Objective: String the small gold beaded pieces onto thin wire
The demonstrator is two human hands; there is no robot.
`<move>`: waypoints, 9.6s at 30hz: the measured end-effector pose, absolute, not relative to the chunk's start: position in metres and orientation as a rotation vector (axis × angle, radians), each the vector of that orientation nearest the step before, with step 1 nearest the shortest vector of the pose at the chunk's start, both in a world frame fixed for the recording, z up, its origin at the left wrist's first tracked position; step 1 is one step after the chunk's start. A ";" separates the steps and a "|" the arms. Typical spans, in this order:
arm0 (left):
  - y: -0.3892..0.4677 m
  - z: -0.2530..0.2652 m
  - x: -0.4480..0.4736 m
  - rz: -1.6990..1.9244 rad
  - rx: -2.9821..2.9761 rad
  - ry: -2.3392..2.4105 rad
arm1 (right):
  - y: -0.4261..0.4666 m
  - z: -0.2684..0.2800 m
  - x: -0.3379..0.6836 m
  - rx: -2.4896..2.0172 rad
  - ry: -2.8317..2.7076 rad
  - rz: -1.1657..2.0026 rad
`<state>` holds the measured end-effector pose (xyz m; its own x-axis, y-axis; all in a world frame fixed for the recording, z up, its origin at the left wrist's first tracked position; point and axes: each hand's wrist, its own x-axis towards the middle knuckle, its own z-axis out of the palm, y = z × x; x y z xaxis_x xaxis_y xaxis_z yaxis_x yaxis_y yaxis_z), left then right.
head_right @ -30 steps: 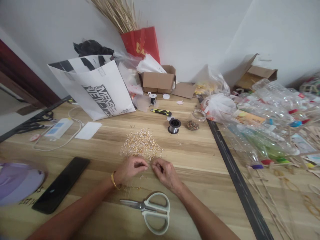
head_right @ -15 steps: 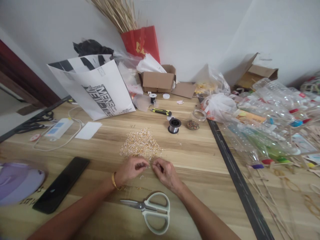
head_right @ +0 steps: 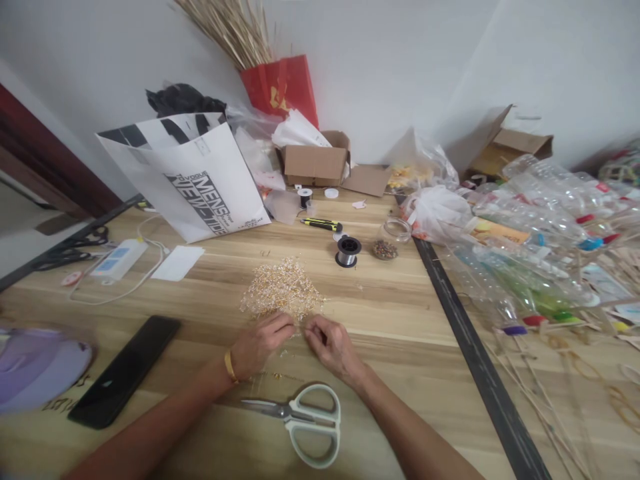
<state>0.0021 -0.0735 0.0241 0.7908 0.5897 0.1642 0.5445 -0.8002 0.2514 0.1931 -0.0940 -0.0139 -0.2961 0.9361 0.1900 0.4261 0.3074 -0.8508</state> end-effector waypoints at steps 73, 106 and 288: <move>-0.057 0.004 0.020 0.712 1.332 1.048 | -0.093 -0.011 0.196 -1.143 -1.793 1.036; -0.060 0.008 0.022 0.718 1.352 1.006 | -0.093 -0.012 0.197 -1.175 -1.822 1.007; -0.051 0.004 0.026 0.456 1.495 0.822 | -0.093 -0.018 0.196 -1.116 -1.636 1.028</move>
<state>0.0262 -0.0514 0.0036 0.6615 0.7239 -0.1956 0.2174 0.0645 0.9740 0.1958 -0.0931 -0.0175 -0.2095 0.9556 0.2071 0.2280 0.2537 -0.9400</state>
